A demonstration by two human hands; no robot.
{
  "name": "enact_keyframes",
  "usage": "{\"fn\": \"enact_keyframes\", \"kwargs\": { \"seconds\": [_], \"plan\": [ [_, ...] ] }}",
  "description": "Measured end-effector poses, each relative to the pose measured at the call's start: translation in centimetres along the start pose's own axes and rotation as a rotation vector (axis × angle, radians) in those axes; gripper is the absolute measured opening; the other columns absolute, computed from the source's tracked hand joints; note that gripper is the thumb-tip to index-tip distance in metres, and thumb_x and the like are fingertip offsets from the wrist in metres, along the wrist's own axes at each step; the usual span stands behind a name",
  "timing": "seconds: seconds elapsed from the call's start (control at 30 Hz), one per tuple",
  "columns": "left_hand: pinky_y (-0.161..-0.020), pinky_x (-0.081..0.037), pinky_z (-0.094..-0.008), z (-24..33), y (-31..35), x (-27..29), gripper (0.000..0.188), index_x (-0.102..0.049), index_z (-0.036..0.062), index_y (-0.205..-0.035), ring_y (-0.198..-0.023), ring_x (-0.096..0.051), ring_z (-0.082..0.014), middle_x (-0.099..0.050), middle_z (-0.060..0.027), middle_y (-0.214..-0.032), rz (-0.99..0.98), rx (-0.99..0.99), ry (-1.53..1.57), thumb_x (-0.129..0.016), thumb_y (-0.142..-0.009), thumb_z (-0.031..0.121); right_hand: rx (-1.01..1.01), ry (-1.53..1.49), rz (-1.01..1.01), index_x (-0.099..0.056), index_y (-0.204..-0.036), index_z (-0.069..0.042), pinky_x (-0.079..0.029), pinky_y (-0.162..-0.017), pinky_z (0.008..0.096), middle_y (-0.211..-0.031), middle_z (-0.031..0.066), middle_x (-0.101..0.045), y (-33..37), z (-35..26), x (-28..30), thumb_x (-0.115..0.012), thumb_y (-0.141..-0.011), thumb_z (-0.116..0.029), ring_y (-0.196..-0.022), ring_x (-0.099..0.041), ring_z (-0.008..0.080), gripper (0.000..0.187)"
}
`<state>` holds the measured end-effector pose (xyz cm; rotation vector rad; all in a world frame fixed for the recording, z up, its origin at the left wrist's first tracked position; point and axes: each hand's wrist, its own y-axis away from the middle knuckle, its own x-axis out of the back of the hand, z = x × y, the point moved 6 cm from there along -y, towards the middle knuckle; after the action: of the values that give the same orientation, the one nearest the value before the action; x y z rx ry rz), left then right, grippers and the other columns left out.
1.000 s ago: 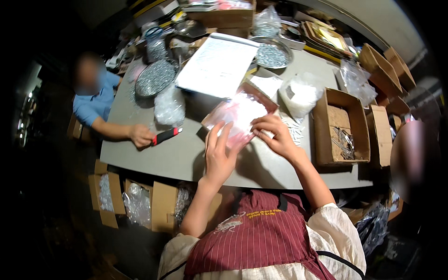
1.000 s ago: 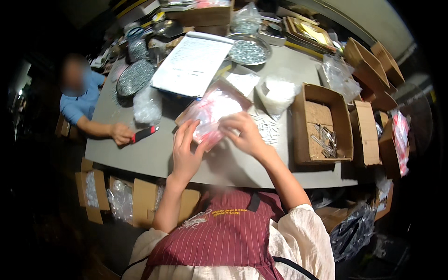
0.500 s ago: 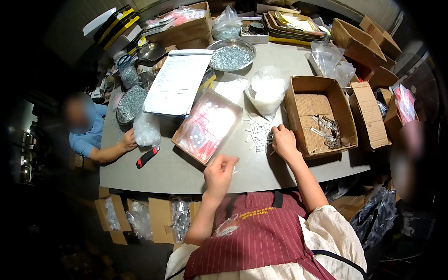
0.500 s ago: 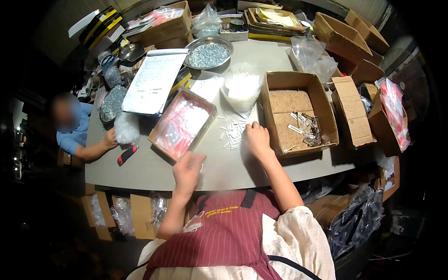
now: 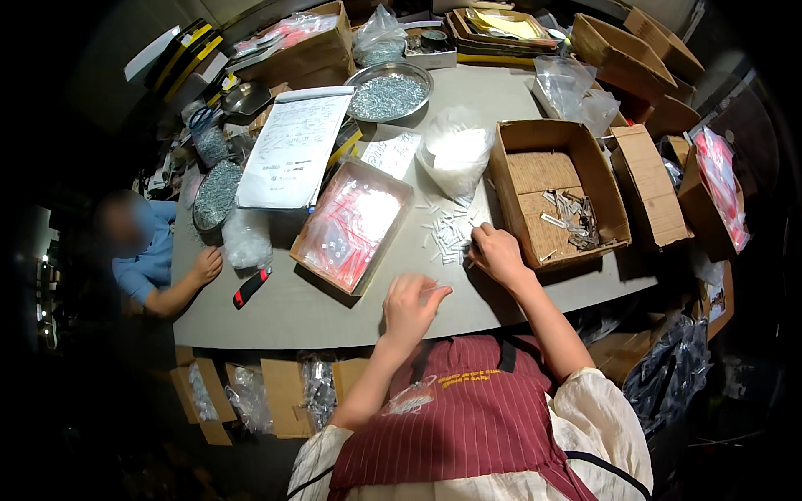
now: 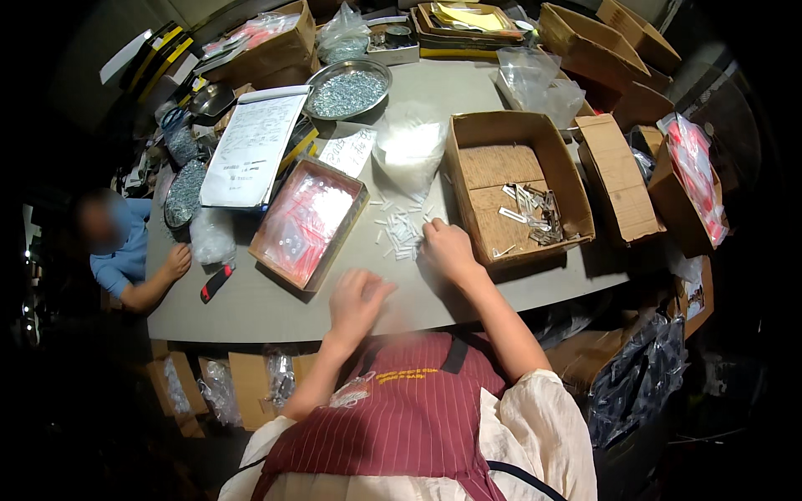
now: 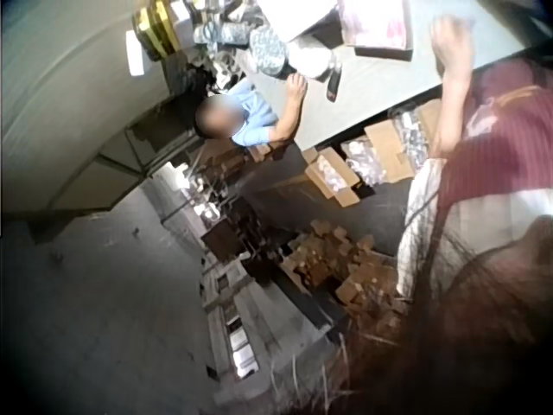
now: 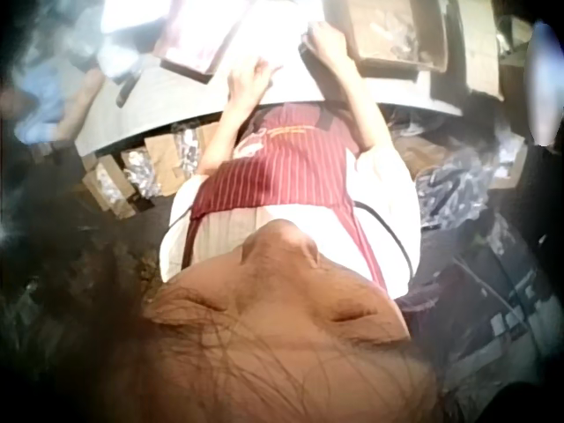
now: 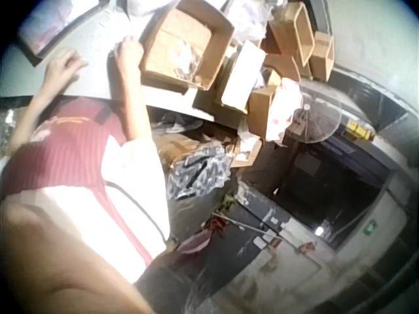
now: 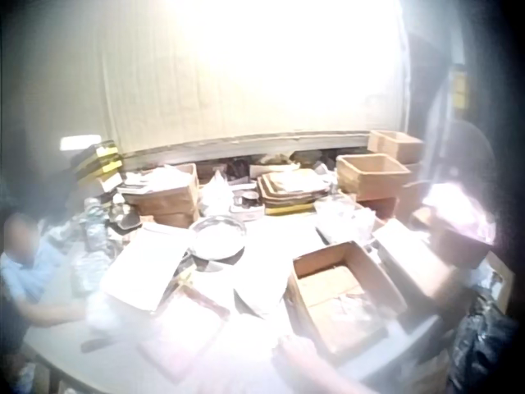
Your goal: The person repeatedly picks up small white plastic clips from a cardboard box, places them into small clear plastic bags, and then places the filled bags into a larger box. The task is performed continuously by hand.
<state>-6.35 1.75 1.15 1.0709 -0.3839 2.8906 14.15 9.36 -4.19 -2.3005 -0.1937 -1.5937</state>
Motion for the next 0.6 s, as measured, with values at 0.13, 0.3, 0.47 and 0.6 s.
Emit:
{"fn": "enact_keyframes", "kwargs": {
  "seconds": [0.13,0.3,0.47,0.6],
  "plan": [
    [-0.080,-0.049,-0.0435,-0.1,-0.7,-1.2,0.025,-0.069,0.0040,-0.092,-0.088,-0.063,-0.0330,-0.068,-0.0112,-0.089,-0.024,-0.110,0.060,-0.084,-0.081,0.020,0.133,0.105,-0.009,-0.063,-0.096,-0.006,-0.053,-0.071,0.0446,-0.091,0.0134,-0.063,-0.3,0.1,-1.3,-0.073,-0.082,-0.017,-0.084,-0.067,0.0344,0.020],
    [-0.082,-0.049,-0.0426,-0.6,-0.8,-2.1,0.026,-0.067,0.0042,-0.097,-0.094,-0.063,-0.0322,-0.065,-0.0115,-0.094,-0.096,-0.137,0.051,-0.081,-0.082,0.020,-0.044,0.136,-0.112,-0.062,-0.093,-0.004,-0.053,-0.070,0.0457,-0.090,0.0140,-0.064,-0.6,1.4,-2.0,-0.073,-0.084,-0.019,-0.083,-0.067,0.0352,0.021],
    [-0.084,-0.049,-0.0431,-0.1,-1.0,-2.5,0.028,-0.067,0.0042,-0.105,-0.096,-0.061,-0.0339,-0.063,-0.0129,-0.097,-0.096,-0.164,0.050,-0.077,-0.080,0.011,0.163,-0.446,-0.030,-0.063,-0.092,-0.004,-0.052,-0.068,0.0430,-0.088,0.0134,-0.063,0.9,-4.6,6.1,-0.073,-0.083,-0.015,-0.078,-0.065,0.0349,0.018],
    [-0.085,-0.049,-0.0436,1.6,-1.9,-3.0,0.033,-0.066,0.0036,-0.109,-0.096,-0.061,-0.0349,-0.063,-0.0139,-0.099,-0.091,-0.202,0.069,-0.072,-0.077,0.004,0.323,-0.427,-0.001,-0.067,-0.099,-0.006,-0.049,-0.089,0.0429,-0.092,0.0101,-0.065,1.7,-6.1,9.1,-0.073,-0.082,-0.010,-0.096,-0.063,0.0316,0.018]
  ]
}}
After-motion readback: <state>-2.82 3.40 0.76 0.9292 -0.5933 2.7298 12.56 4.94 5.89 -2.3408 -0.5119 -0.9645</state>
